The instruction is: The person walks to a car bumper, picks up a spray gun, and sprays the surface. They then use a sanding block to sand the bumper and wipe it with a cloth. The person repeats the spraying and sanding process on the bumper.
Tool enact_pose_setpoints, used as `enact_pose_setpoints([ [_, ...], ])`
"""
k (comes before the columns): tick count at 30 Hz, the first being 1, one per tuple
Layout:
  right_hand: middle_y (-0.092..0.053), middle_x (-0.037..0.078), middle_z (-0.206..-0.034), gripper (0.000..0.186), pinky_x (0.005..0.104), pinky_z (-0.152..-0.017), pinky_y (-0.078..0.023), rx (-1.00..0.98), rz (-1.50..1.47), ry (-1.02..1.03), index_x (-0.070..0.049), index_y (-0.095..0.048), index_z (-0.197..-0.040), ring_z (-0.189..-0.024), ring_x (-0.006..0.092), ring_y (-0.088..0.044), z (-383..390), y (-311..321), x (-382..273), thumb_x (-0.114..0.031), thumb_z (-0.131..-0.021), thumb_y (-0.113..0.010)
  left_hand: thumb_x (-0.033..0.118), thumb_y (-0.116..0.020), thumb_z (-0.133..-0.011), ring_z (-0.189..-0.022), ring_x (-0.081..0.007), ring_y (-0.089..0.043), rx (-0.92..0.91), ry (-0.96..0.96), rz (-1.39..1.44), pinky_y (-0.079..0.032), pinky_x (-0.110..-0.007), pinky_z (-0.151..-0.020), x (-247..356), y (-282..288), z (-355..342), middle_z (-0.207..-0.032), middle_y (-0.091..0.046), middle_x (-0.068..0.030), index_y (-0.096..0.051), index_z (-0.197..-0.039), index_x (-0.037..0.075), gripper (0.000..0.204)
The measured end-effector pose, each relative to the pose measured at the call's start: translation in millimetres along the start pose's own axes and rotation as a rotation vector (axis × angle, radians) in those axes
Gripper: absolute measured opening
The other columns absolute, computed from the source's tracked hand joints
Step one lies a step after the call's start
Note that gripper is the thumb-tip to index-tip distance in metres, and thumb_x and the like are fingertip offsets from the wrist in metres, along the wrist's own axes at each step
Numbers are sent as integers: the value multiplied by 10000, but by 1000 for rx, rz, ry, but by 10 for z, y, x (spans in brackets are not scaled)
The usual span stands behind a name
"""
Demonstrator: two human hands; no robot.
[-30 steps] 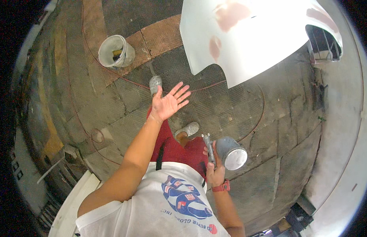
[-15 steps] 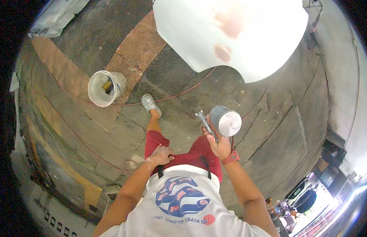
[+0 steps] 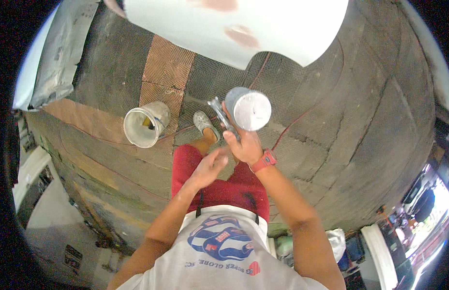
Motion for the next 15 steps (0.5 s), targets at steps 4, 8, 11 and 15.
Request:
enact_pose_setpoints([
  [4, -755, 193, -1292, 792, 408, -1009, -563, 117, 26, 44, -29, -429, -1679, -1104, 240, -737, -428, -264, 754, -588, -1118, -464, 267, -686, -1092, -1399, -187, -602, -42, 166, 849, -493, -386, -1158, -705, -19, -1073, -1510, -616, -19, -553, -1509, 71, 479],
  [8, -754, 193, -1274, 822, 387, -955, -579, 204, -188, -19, 8, -424, -1670, -1053, 227, -734, -810, -482, 1265, -603, -1121, -446, 248, -800, -1013, -1386, -166, -611, -207, 188, 884, -491, -369, -1178, -1240, 116, -1603, -1480, -636, -3, -563, -1499, 93, 562],
  [11, -745, 190, -1322, 694, 395, -945, -588, 283, -349, -33, 1, -455, -1654, -1023, 233, -736, -1004, -704, 1867, -433, -1117, -526, 265, -792, -1021, -1389, -160, -607, -297, 165, 870, -483, -369, -1191, -1766, 270, -2030, -1488, -632, -3, -559, -1505, 88, 566],
  [15, -720, 204, -1368, 692, 395, -919, -597, 324, -391, -57, 39, -465, -1634, -1020, 215, -729, -1183, -931, 2596, -409, -1110, -524, 434, -679, -1084, -1415, -190, -580, -453, 230, 805, -453, -395, -1225, -2284, 398, -2573, -1537, -593, -55, -503, -1558, 48, 636],
])
Point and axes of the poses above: each hand's wrist, its own z-axis away from the middle knuckle, its own y-axis out of the back of the hand, x = y × z, the point moved 7 cm from there along -z, towards the middle knuckle
